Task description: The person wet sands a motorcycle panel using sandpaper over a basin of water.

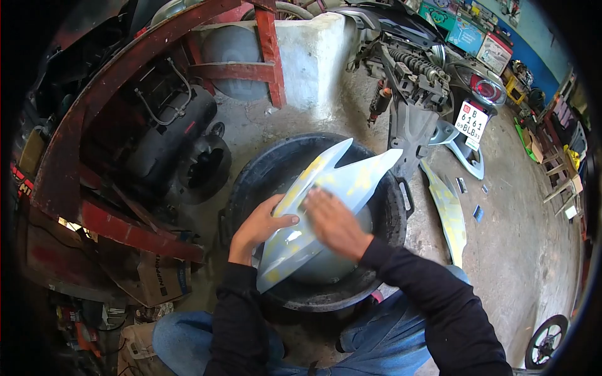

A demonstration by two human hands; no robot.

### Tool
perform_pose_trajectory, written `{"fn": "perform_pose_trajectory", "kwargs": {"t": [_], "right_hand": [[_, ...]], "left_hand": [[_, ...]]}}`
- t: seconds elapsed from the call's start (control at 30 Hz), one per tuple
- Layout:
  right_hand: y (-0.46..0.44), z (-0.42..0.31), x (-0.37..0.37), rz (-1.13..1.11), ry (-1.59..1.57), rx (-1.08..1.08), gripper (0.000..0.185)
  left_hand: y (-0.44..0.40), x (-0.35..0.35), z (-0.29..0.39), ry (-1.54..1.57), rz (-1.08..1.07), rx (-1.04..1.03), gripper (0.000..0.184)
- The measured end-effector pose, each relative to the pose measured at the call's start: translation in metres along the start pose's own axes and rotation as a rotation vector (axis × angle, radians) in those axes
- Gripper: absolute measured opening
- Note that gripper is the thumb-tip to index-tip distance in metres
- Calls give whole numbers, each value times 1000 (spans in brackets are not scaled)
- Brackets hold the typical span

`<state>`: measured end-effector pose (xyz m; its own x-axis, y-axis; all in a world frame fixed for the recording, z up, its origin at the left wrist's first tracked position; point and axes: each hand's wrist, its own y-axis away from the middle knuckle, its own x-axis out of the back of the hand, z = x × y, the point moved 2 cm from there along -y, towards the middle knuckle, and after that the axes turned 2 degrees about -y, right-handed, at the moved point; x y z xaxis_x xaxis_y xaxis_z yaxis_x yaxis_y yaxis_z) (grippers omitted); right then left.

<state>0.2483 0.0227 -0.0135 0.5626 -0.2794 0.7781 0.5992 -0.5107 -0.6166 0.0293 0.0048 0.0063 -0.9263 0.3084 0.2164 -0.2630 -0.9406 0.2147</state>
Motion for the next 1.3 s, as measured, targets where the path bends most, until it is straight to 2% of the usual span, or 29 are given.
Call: {"fn": "perform_pose_trajectory", "kwargs": {"t": [0.07, 0.1, 0.13, 0.2, 0.33, 0.4, 0.47, 0.53, 0.6, 0.67, 0.73, 0.8, 0.83, 0.93, 1.0, 1.07, 1.17, 1.3], "right_hand": [[0, -14, 8, -59, -67, 28, 44], [-7, 3, 9, -45, -17, 58, 44], [-14, 17, 9, -80, 8, -40, 43], [-14, 10, 12, -46, 54, -67, 38], [-4, -4, 4, -59, -14, -4, 37], [-12, 22, 7, -21, 71, -126, 38], [-6, 4, 0, -13, 78, -141, 35], [0, -26, 1, -29, -9, -68, 32], [-8, -8, 5, -35, -40, -58, 32], [-16, 13, 7, -21, 62, -160, 31], [-12, -2, 1, 15, 115, -133, 29], [-7, -14, 2, -16, 5, -44, 28], [-11, 2, 0, 18, 2, -7, 28], [-17, 10, 4, 26, 47, -107, 28], [-6, -18, 1, 22, 27, 56, 29], [-1, -8, -5, 19, -24, 59, 30], [-16, 23, 1, 16, 40, -135, 29], [1, -23, -5, -13, -71, 3, 30]], "left_hand": [[-2, -2, -1, 43, -10, 7, 56], [-1, -1, -3, 83, -16, 25, 57], [0, -2, -3, 81, -9, 28, 57], [0, -4, 0, -25, 32, -5, 56], [0, -2, -1, -13, 39, -6, 60], [0, -4, -1, -27, 42, -4, 60], [1, -5, -1, -38, 42, 0, 60], [1, -3, 0, -18, 48, 5, 59], [1, -4, 3, -27, 43, 3, 58], [3, -6, 0, -27, 41, 12, 57], [1, -4, -1, -41, 35, -13, 56], [0, -4, -2, -22, 29, -6, 56], [0, -3, -2, -4, 23, 5, 55], [-1, -5, -5, -8, 24, 11, 55], [0, -4, -6, -12, 28, 1, 54], [-3, -2, -5, -25, 35, -14, 54], [0, -3, -9, 1, 39, 9, 54], [-4, -2, -7, 26, 10, 13, 55]]}}
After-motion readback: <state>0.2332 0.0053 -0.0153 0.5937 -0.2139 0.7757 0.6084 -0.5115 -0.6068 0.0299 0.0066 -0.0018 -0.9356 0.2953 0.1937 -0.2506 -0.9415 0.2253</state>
